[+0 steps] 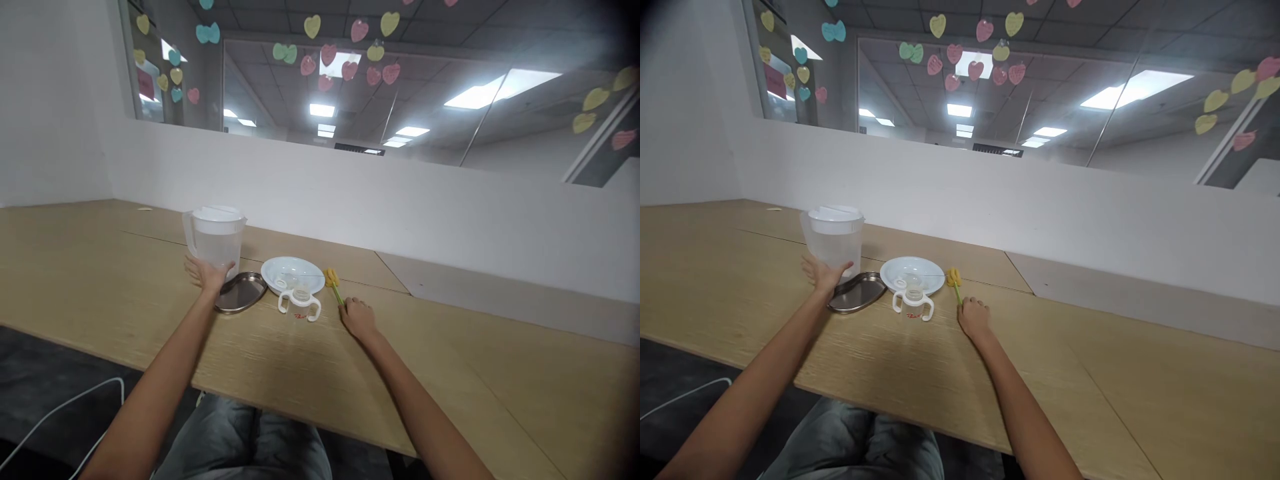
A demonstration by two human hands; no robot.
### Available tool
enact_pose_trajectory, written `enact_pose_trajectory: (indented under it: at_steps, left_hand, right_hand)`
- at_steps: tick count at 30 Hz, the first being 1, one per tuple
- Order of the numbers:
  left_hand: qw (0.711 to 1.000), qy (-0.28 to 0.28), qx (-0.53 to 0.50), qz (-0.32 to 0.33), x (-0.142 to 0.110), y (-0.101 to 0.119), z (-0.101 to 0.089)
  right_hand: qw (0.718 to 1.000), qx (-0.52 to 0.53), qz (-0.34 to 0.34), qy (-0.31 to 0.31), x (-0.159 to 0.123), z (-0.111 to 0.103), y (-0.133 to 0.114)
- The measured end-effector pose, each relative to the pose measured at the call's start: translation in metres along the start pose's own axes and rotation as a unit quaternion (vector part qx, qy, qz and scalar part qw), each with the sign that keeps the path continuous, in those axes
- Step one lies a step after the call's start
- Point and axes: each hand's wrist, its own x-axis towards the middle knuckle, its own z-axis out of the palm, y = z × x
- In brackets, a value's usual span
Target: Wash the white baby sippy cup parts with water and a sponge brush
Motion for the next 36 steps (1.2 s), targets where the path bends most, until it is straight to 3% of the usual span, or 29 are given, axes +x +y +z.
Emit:
enact_pose_trajectory:
  at_steps: [1,2,3,4,6,8,10,12,15,18,24,26,31,36]
  left_hand:
    - [0.998,0.05,-0.006,0.028,-0.01,0.007,-0.003]
    - [0.989,0.096,-0.02,0.111,-0.02,0.015,-0.004]
    - [0.975,0.114,-0.04,0.189,-0.031,0.022,-0.004]
    - [0.958,0.092,-0.054,0.268,-0.041,0.028,-0.002]
    - [0.912,-0.048,-0.043,0.406,-0.056,0.041,0.01]
    - [0.857,-0.225,0.026,0.463,-0.062,0.054,0.029]
    - [0.805,-0.372,0.124,0.446,-0.061,0.066,0.051]
    - [0.771,-0.434,0.165,0.436,-0.057,0.075,0.073]
    - [0.737,-0.487,0.206,0.42,-0.052,0.078,0.095]
    - [0.729,-0.497,0.231,0.411,-0.05,0.073,0.103]
    - [0.757,-0.446,0.23,0.419,-0.041,0.07,0.094]
    - [0.745,-0.474,0.225,0.413,-0.038,0.071,0.093]
    - [0.677,-0.589,0.203,0.392,-0.045,0.069,0.098]
    - [0.677,-0.595,0.204,0.381,-0.057,0.069,0.101]
  right_hand:
    - [0.999,0.036,0.024,0.006,0.002,0.0,0.003]
    - [0.996,0.072,0.05,0.013,0.005,0.0,0.006]
    - [0.991,0.104,0.077,0.02,0.008,0.0,0.01]
    - [0.987,0.128,0.098,0.026,0.012,0.001,0.014]
    - [0.98,0.155,0.115,0.041,0.018,0.002,0.021]
    - [0.965,0.22,0.124,0.077,0.022,0.004,0.025]
    - [0.938,0.302,0.128,0.116,0.023,0.005,0.023]
    - [0.92,0.348,0.111,0.146,0.019,0.005,0.017]
    - [0.934,0.308,0.048,0.173,0.008,0.0,0.002]
    - [0.948,0.268,0.009,0.174,-0.002,-0.008,-0.01]
    - [0.954,0.252,-0.001,0.163,-0.007,-0.016,-0.015]
    - [0.956,0.245,0.001,0.161,-0.008,-0.016,-0.016]
    - [0.966,0.212,0.0,0.148,-0.01,-0.016,-0.018]
    - [0.968,0.207,-0.011,0.143,-0.012,-0.016,-0.019]
